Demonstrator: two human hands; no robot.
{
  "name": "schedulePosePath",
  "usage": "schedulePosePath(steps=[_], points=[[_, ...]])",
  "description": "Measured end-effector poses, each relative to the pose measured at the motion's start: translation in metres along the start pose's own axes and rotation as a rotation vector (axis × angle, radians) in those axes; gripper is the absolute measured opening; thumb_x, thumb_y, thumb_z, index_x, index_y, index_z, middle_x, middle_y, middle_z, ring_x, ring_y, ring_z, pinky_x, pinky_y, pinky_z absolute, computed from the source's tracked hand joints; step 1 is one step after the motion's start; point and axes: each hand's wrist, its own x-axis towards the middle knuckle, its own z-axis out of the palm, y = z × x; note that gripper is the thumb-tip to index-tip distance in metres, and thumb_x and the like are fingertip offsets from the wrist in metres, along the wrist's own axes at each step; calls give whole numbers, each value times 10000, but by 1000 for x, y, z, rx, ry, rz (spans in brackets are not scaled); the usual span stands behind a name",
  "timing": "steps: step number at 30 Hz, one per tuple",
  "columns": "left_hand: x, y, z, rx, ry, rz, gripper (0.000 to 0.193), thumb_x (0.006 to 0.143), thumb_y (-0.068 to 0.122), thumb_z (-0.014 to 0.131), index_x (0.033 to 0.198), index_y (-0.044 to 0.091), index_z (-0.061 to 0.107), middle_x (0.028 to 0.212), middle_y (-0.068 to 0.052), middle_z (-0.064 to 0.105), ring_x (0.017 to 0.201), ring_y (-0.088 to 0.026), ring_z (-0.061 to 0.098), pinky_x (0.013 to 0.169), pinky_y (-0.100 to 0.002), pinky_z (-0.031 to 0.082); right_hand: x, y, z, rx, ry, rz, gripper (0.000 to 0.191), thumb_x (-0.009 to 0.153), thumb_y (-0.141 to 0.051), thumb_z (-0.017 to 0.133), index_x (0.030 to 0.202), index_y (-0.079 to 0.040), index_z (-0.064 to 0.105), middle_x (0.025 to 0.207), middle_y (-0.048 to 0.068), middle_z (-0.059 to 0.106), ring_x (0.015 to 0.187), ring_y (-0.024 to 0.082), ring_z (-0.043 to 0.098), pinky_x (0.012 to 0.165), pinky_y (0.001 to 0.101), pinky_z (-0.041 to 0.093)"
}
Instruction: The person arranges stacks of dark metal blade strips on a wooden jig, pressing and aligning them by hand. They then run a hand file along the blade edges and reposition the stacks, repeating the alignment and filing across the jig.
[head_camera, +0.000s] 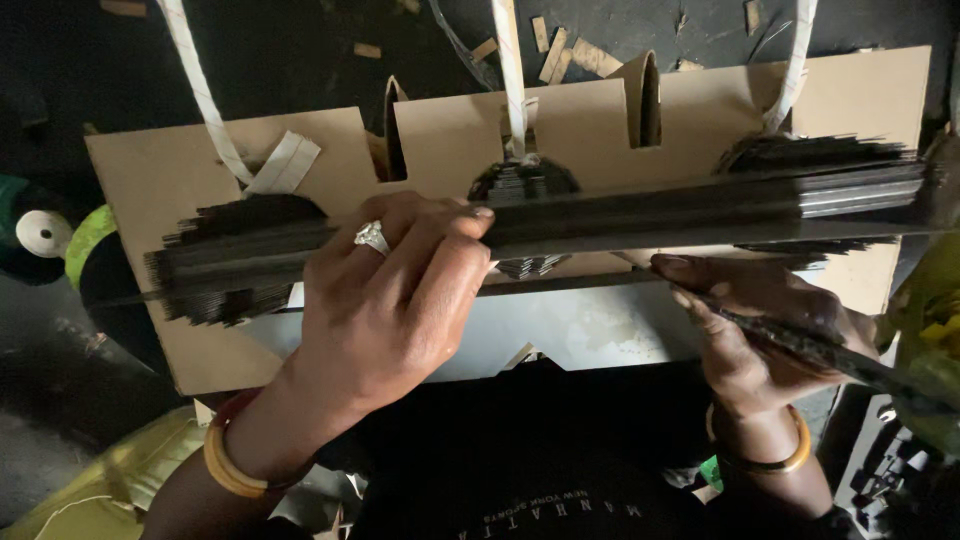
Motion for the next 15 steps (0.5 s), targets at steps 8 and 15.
schedulePosePath(steps=[8,15], points=[[-4,-2,3,-47,-49,-29,182,1000,-27,728,933,31,569,1013,-121,729,920,-233,728,830,-378,591,36,-43,20,-742,61,-230,545,977,-77,725,1282,93,306,1187,258,648,1070,348,680,945,497,603],[-5,-2,3,-35,-19,-10,178,949,-8,734,909,33,564,967,-121,718,895,-241,723,803,-379,578,51,-47,30,-355,9,-70,423,939,-119,740,1180,-23,406,1069,216,659,988,292,740,873,412,638]])
